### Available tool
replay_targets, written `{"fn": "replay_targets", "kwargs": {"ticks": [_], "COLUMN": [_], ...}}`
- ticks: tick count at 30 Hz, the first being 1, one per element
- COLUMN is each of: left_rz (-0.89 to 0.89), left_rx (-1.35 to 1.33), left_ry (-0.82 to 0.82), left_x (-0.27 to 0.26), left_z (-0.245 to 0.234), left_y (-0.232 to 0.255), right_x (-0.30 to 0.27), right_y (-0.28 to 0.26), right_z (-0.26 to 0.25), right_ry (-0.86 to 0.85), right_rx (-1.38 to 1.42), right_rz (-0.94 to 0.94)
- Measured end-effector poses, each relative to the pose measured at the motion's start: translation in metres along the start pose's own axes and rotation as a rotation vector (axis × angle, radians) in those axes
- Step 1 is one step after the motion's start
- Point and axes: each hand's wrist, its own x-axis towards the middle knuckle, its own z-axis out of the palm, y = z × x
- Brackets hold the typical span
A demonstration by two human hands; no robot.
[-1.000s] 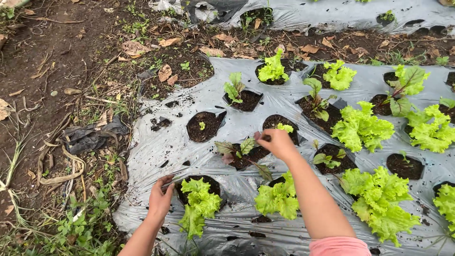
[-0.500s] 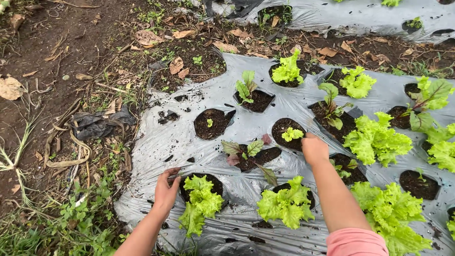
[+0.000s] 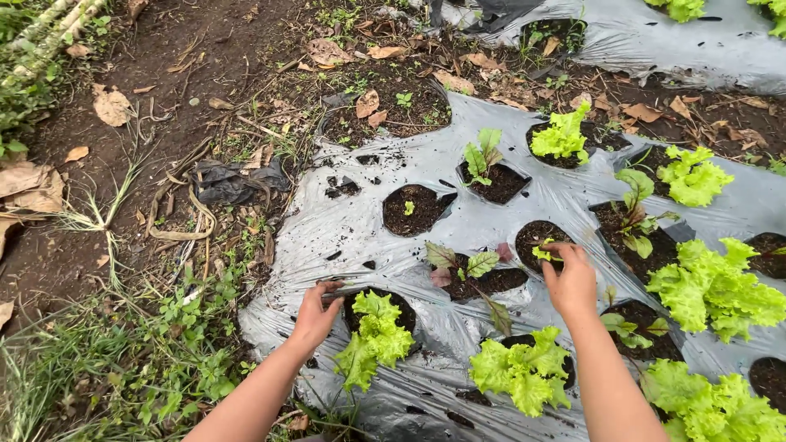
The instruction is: The person weeds a garden bed by hand, pulling small unwanted plants from the soil around young lettuce and chard seedlings. The person works along rows covered with plastic mulch, removing weeds from both the soil and the edges of the plastic.
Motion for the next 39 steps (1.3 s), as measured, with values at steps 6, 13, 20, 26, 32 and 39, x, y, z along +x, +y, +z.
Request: {"fn": "replay_targets", "kwargs": {"ticks": [6,13,20,26,32,39], "left_rz": [0.009,0.016,0.160,0.195,-0.014,-0.086], "left_rx": [0.210,0.222,0.199,0.180,0.171,0.228], "left_ry": [-0.011,-0.003,0.115,0.041,-0.216,-0.410], "left_x": [-0.016,-0.048,-0.039,-0.034,-0.034,-0.014], "left_z": [-0.007,-0.047,-0.053,-0.065,-0.100,-0.112], "left_y": [-0.068,-0.081,-0.080,-0.076,-0.030,-0.032], "right_x": [-0.012,-0.029,-0.029,-0.008,0.011,0.036], "right_y": [-0.112,-0.234,-0.276,-0.290,-0.335,-0.331], "right_z": [0.022,0.088,0.160,0.193,0.193,0.231], "right_ry": [-0.197,-0.502,-0.614,-0.715,-0.991,-1.094], "right_rx": [0.410,0.304,-0.107,-0.333,-0.406,-0.581], "right_rz": [-0.112,-0.369,-0.622,-0.581,-0.334,-0.418]}}
